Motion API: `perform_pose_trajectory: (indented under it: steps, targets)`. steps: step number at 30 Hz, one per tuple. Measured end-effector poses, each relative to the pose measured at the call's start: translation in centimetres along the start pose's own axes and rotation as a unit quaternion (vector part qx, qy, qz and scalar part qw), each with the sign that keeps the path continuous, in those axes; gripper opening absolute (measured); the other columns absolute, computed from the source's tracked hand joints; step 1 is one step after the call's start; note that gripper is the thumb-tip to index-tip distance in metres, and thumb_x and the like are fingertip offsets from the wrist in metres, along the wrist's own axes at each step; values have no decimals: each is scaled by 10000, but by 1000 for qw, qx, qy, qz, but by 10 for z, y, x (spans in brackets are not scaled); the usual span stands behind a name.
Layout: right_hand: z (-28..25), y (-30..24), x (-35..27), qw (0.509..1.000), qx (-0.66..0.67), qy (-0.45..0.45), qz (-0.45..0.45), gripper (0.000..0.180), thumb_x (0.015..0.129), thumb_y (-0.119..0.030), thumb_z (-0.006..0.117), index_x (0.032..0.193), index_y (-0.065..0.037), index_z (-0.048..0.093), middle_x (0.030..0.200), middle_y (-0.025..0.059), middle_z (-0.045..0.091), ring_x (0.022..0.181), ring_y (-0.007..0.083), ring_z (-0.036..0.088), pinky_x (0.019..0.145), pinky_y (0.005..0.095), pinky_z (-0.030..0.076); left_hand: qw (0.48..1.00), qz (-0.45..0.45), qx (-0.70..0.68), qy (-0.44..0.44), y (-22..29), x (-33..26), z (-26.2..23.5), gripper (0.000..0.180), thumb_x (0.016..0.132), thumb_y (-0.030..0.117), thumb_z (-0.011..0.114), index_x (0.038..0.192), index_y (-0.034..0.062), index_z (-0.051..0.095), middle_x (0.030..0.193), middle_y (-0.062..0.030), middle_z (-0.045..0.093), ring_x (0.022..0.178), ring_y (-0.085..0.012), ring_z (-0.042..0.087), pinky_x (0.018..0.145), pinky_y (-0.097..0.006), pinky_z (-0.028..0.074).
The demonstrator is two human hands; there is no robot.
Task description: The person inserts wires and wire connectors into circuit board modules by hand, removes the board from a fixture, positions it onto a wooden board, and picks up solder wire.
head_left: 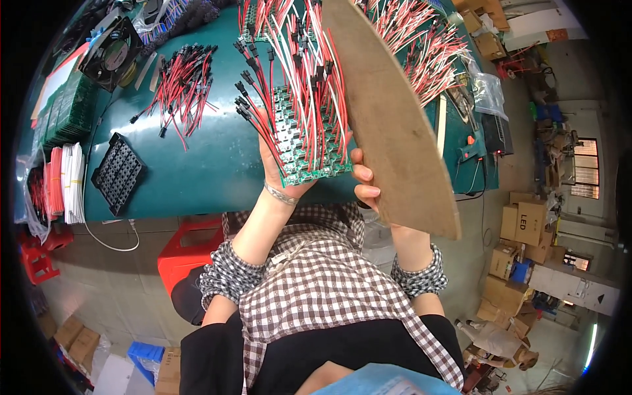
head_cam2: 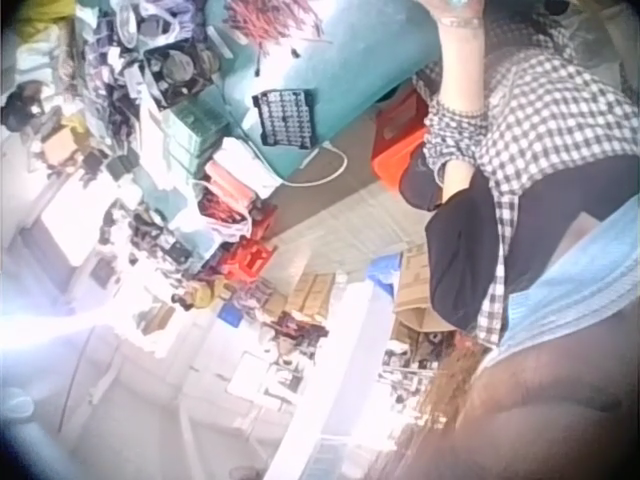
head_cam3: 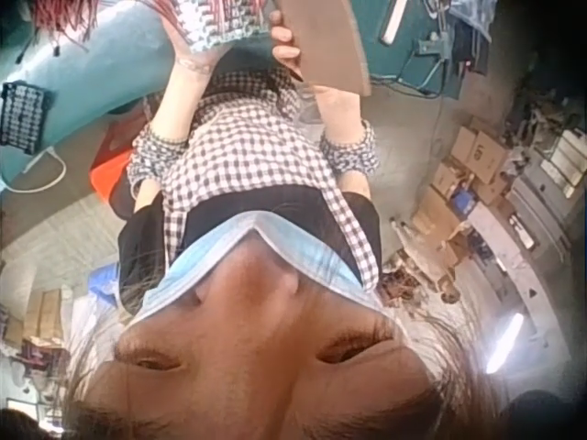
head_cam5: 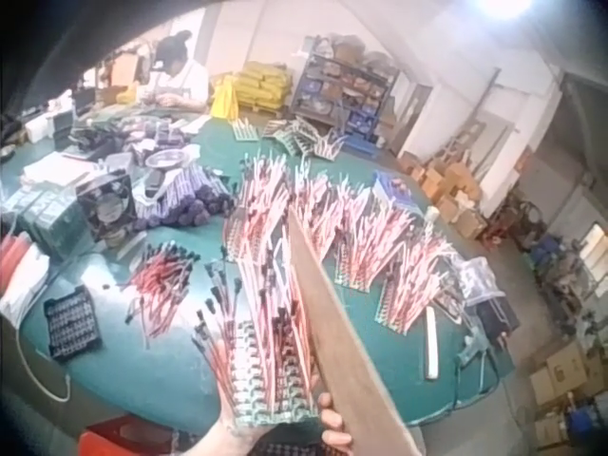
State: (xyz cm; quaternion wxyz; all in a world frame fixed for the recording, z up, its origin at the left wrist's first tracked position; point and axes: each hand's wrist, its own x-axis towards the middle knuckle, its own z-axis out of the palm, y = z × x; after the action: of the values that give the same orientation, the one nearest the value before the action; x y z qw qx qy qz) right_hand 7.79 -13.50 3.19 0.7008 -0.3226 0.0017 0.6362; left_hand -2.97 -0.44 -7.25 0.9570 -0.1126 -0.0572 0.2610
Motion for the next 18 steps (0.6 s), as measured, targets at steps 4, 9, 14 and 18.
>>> perform_pose_trajectory:
  steps: [4,9,14,18]
  targets:
    - [11,2,4,986,-106,123,-45,448,974,-96,561,1399,-64,420,940,36,570,686,67,498,499,203,385,994,-6,20,-107,1,2,-8,605,1003,486,356,1453,82,385,1441,-172,447,1325,-316,441,1123,-497,325]
    - [2,-3,11,949,-214,143,-180,381,980,-138,553,1342,-59,463,992,42,557,706,74,493,498,197,391,998,-8,-56,-22,-3,3,7,841,857,701,506,1438,99,420,1408,-147,498,1258,-353,505,1073,-581,355]
    - [-11,-10,15,923,-229,129,-281,375,993,-81,511,1361,-36,451,1079,72,604,865,96,597,608,240,511,996,-1,-71,-62,-2,3,-2,786,865,655,536,1424,111,442,1408,-126,504,1251,-332,513,1077,-543,366]
    - [-3,-4,20,876,-285,113,-373,382,984,-47,515,1351,36,453,1291,130,567,1169,172,566,994,301,464,991,-10,-102,-85,2,1,-3,704,885,577,582,1398,107,474,1390,-103,525,1230,-289,534,1081,-463,393]
